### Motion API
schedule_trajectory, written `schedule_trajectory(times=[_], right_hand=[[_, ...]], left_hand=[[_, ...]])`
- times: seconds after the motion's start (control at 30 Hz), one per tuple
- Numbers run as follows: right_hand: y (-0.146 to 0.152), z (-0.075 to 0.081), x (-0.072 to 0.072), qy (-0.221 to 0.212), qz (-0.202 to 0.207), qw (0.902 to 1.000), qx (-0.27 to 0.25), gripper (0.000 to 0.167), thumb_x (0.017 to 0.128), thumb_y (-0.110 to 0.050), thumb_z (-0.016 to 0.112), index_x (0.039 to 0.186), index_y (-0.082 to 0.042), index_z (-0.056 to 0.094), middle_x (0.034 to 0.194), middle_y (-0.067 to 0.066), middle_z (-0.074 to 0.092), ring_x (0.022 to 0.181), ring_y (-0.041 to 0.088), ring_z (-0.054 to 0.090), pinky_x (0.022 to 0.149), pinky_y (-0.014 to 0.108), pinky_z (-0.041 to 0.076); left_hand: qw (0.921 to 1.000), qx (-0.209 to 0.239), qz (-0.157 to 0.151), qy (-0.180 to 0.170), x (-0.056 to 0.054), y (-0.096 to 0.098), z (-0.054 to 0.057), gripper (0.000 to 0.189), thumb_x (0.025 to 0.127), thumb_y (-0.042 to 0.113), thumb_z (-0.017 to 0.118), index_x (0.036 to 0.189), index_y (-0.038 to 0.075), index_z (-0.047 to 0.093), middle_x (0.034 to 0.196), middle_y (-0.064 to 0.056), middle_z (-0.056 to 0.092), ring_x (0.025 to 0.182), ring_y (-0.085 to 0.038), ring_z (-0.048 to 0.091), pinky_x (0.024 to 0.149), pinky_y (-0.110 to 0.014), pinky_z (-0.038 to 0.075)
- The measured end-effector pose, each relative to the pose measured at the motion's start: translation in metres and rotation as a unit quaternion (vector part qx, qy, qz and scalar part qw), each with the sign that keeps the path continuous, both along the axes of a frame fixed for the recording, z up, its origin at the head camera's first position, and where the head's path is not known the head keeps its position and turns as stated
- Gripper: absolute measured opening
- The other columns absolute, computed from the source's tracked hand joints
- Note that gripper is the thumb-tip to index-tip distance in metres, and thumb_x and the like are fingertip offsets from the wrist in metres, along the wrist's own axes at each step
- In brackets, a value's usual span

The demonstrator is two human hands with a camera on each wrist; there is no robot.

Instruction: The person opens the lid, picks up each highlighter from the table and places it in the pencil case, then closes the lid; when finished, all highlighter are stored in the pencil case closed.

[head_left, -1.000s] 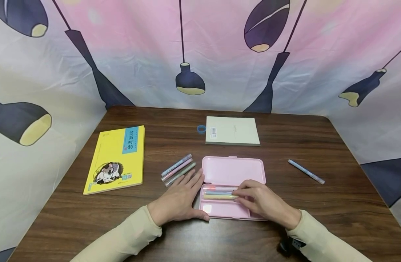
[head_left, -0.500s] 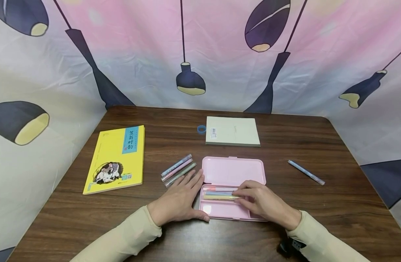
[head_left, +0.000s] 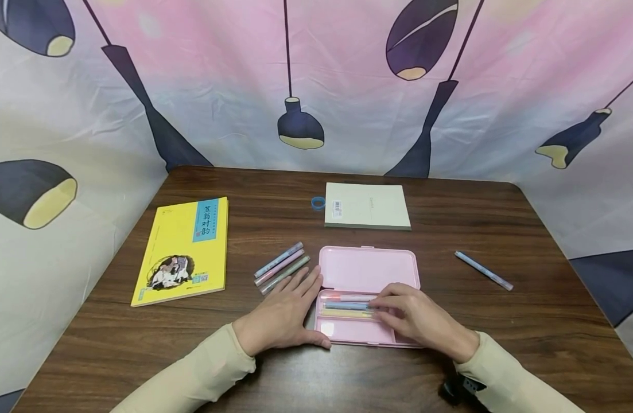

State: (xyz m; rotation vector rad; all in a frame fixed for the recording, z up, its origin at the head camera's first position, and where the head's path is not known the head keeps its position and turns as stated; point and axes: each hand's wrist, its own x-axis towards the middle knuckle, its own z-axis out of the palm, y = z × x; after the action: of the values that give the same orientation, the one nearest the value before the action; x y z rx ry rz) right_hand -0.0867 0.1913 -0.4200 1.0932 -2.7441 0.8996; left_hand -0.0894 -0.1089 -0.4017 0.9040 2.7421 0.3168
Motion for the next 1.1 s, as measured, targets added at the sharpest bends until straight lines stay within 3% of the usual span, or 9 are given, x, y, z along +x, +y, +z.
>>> schedule_trajectory(times=[0.27, 0.43, 0.57, 0.73, 0.87, 0.93, 1.0, 1.1], right_hand=[[0.023, 0.006, -0.001, 0.044, -0.036, 0.9979, -0.032, 0.022, 0.084, -0.008, 0.079, 0.106, -0.012, 0.078, 0.099, -0.009, 0.066, 0.084, 0.004, 0.060, 0.069, 0.020, 0.052], [0.047, 0.015, -0.003, 0.088, -0.069, 0.9928, -0.044, 0.029, 0.078, -0.001, 0.081, 0.106, -0.010, 0.077, 0.100, -0.007, 0.068, 0.084, 0.008, 0.064, 0.075, 0.011, 0.047], [0.071, 0.021, -0.006, 0.116, -0.126, 0.9848, -0.029, 0.035, 0.076, -0.003, 0.084, 0.109, -0.011, 0.076, 0.102, -0.004, 0.071, 0.092, 0.015, 0.067, 0.083, 0.006, 0.043], [0.103, 0.025, -0.010, 0.134, -0.208, 0.9689, -0.002, 0.041, 0.077, -0.007, 0.085, 0.115, -0.012, 0.074, 0.109, 0.002, 0.072, 0.100, 0.019, 0.064, 0.080, 0.004, 0.040], [0.126, 0.024, -0.013, 0.137, -0.238, 0.9617, -0.005, 0.042, 0.078, -0.007, 0.084, 0.118, -0.010, 0.073, 0.111, 0.005, 0.071, 0.096, 0.004, 0.059, 0.075, 0.008, 0.041], [0.137, 0.023, -0.012, 0.131, -0.249, 0.9596, -0.004, 0.041, 0.079, -0.009, 0.084, 0.119, -0.009, 0.073, 0.111, 0.007, 0.070, 0.093, 0.004, 0.058, 0.073, 0.010, 0.042], [0.146, 0.021, -0.011, 0.118, -0.262, 0.9579, 0.003, 0.041, 0.082, -0.012, 0.082, 0.121, -0.007, 0.071, 0.112, 0.009, 0.069, 0.093, 0.009, 0.061, 0.073, 0.009, 0.042], [0.158, 0.018, -0.010, 0.089, -0.279, 0.9559, 0.027, 0.045, 0.085, -0.018, 0.080, 0.125, -0.003, 0.067, 0.114, 0.015, 0.067, 0.092, 0.026, 0.063, 0.071, 0.020, 0.046]], left_hand=[[1.0000, 0.000, -0.001, 0.005, 0.000, 0.000, 0.000, 0.121, 0.074, 0.079, 0.064, 0.157, 0.001, 0.024, 0.166, -0.013, 0.017, 0.152, -0.034, 0.016, 0.119, -0.053, 0.021], [1.0000, 0.002, -0.001, 0.004, 0.001, 0.000, 0.000, 0.120, 0.074, 0.079, 0.064, 0.157, 0.001, 0.024, 0.166, -0.013, 0.016, 0.152, -0.034, 0.016, 0.119, -0.053, 0.021], [1.0000, 0.003, 0.000, 0.001, 0.000, 0.000, 0.001, 0.120, 0.074, 0.078, 0.065, 0.157, 0.001, 0.025, 0.166, -0.013, 0.016, 0.152, -0.034, 0.017, 0.119, -0.054, 0.021], [1.0000, 0.004, 0.001, 0.001, 0.000, 0.000, 0.001, 0.120, 0.074, 0.078, 0.066, 0.157, 0.001, 0.025, 0.166, -0.013, 0.017, 0.152, -0.034, 0.017, 0.119, -0.054, 0.021], [1.0000, 0.007, 0.002, -0.001, 0.001, 0.000, 0.001, 0.120, 0.074, 0.077, 0.066, 0.156, 0.001, 0.025, 0.165, -0.013, 0.017, 0.151, -0.035, 0.016, 0.119, -0.054, 0.022], [1.0000, 0.007, 0.002, -0.001, 0.001, 0.000, 0.001, 0.120, 0.074, 0.077, 0.066, 0.157, 0.001, 0.025, 0.165, -0.014, 0.017, 0.151, -0.035, 0.016, 0.119, -0.055, 0.022], [1.0000, 0.007, 0.002, -0.002, 0.001, 0.000, 0.000, 0.120, 0.074, 0.077, 0.066, 0.157, 0.000, 0.025, 0.165, -0.014, 0.017, 0.151, -0.035, 0.016, 0.119, -0.055, 0.022], [1.0000, 0.005, 0.002, -0.001, 0.000, 0.000, 0.000, 0.120, 0.074, 0.077, 0.066, 0.157, 0.000, 0.025, 0.165, -0.014, 0.017, 0.151, -0.035, 0.016, 0.119, -0.055, 0.022]])
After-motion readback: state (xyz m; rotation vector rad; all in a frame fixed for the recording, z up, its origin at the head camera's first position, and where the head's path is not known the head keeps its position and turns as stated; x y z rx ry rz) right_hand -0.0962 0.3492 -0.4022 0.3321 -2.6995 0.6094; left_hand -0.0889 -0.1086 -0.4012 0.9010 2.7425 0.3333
